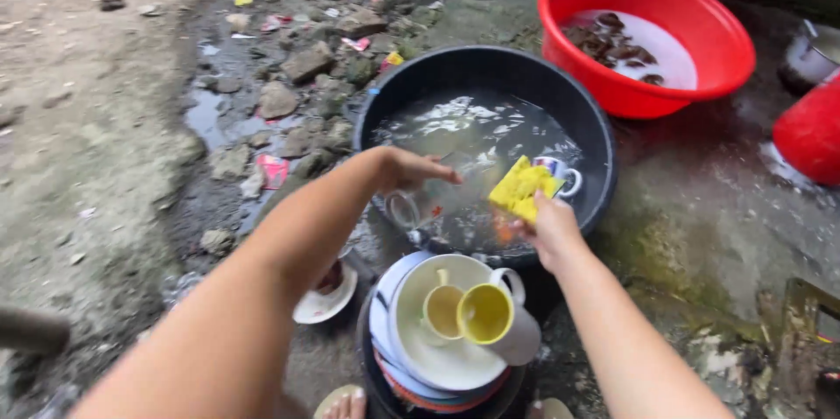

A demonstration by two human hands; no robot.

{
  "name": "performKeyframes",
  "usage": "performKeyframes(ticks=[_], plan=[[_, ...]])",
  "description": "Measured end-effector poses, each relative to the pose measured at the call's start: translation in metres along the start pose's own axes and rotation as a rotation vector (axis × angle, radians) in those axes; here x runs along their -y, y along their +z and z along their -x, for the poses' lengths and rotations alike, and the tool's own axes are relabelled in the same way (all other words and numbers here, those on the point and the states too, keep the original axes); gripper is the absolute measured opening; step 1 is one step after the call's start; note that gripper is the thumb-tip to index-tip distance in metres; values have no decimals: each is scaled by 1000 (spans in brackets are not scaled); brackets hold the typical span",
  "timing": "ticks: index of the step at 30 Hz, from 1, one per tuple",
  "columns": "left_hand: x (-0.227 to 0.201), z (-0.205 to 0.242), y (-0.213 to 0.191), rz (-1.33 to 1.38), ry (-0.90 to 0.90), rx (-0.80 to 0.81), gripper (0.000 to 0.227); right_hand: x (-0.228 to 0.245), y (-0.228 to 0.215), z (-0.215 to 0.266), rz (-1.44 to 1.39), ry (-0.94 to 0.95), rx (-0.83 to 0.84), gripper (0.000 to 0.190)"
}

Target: Washing various dishes including plates, bowls, and spoons by hand using a sponge and basins of water in an outdoor setting.

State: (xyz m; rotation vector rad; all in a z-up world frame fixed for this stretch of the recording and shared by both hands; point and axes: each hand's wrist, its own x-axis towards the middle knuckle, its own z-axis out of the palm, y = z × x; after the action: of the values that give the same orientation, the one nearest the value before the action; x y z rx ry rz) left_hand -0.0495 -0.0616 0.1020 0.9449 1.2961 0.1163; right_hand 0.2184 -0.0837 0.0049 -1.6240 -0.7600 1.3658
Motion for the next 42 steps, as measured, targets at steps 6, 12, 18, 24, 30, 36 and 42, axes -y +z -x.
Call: performKeyframes(ticks=[6,12,18,24,30,36,42], plan=[[65,65,-48,-127,63,-33,127,53,56,66,80,-55,180,42],[269,54,-108,64,430,-587,108,44,142,125,77,-103,361,44],[426,50,-70,236,191,-885,104,55,177,136,287,-214,399,49],[445,33,-36,348,201,-1068,107,112,151,150,369,-168,322,30],[479,-12,-40,395,168,-1258,108,130,85,121,421,-166,222,30],[500,-24,-47,367,612,-1366,117,111,1,24,331,-261,198,32],[424,37,-49,-266,421,-1635,129,121,-32,-21,312,-124,97,30]])
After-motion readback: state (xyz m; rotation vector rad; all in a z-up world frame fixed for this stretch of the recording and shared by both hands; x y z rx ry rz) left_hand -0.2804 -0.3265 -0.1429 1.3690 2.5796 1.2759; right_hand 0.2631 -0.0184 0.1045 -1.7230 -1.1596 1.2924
